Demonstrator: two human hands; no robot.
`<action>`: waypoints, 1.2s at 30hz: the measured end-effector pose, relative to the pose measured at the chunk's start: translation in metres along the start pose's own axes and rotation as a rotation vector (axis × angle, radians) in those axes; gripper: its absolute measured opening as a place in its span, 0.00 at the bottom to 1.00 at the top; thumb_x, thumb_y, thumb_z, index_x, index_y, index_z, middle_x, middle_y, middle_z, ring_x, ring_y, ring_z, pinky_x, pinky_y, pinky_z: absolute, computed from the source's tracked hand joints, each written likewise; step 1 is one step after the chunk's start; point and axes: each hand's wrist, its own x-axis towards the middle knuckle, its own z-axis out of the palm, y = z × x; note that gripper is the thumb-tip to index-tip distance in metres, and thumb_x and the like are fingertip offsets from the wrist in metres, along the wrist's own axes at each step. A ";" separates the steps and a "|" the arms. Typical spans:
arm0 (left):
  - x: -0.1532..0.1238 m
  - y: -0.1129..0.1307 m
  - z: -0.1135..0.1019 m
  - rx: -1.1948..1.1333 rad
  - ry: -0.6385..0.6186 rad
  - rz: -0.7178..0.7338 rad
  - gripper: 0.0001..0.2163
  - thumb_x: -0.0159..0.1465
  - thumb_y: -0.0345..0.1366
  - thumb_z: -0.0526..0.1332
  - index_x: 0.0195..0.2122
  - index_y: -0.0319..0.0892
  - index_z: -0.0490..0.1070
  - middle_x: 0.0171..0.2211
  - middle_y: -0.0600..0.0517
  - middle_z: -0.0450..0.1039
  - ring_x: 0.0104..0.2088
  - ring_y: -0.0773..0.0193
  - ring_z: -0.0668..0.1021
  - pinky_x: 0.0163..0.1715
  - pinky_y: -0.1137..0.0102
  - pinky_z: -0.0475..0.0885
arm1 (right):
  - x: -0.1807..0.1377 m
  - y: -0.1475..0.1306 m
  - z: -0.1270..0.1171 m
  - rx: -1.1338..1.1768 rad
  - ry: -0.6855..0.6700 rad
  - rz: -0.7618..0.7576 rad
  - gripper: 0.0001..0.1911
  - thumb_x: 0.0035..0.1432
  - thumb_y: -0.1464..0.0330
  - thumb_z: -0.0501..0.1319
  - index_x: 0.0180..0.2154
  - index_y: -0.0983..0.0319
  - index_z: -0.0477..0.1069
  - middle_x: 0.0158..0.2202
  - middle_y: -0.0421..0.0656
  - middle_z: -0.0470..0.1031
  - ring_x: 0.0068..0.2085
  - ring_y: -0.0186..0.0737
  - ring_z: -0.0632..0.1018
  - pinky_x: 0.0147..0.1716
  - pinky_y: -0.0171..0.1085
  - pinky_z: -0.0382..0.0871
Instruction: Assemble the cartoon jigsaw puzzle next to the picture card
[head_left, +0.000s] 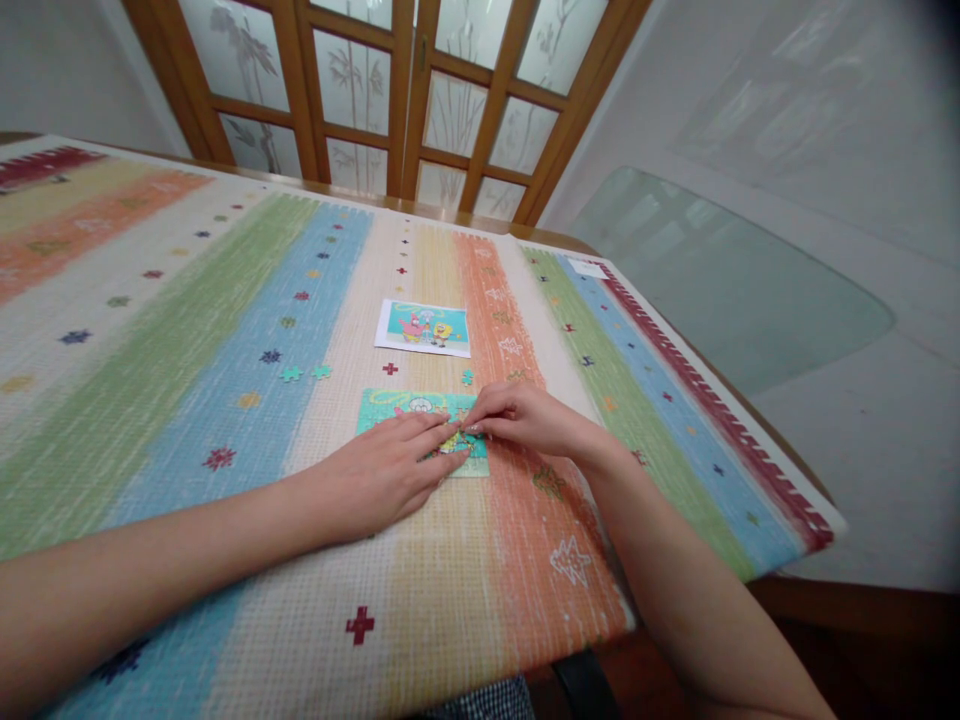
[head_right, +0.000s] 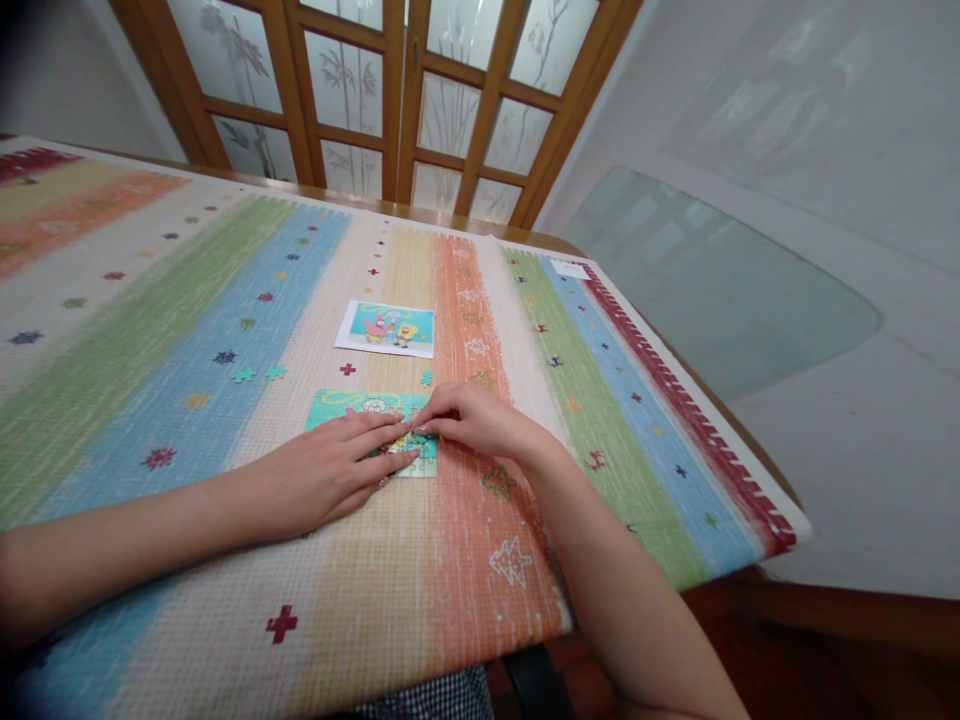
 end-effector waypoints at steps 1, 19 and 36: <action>0.000 0.000 0.000 -0.002 0.003 -0.002 0.18 0.74 0.36 0.51 0.62 0.43 0.65 0.68 0.43 0.57 0.67 0.52 0.63 0.65 0.53 0.59 | 0.000 -0.001 0.000 -0.032 0.001 -0.003 0.08 0.64 0.71 0.61 0.40 0.60 0.80 0.36 0.45 0.80 0.39 0.38 0.78 0.42 0.38 0.70; -0.002 -0.001 0.002 0.022 0.044 -0.020 0.20 0.73 0.37 0.52 0.65 0.47 0.62 0.66 0.43 0.60 0.66 0.49 0.64 0.65 0.54 0.58 | 0.006 -0.006 0.016 0.088 0.093 0.081 0.06 0.63 0.70 0.62 0.39 0.61 0.78 0.33 0.41 0.79 0.33 0.35 0.77 0.37 0.35 0.70; -0.002 0.000 0.003 0.021 0.016 -0.046 0.20 0.73 0.39 0.52 0.66 0.48 0.61 0.69 0.44 0.54 0.68 0.49 0.61 0.66 0.55 0.54 | 0.007 -0.003 0.012 -0.132 0.086 -0.049 0.08 0.62 0.74 0.62 0.38 0.60 0.80 0.35 0.44 0.78 0.38 0.38 0.77 0.42 0.39 0.70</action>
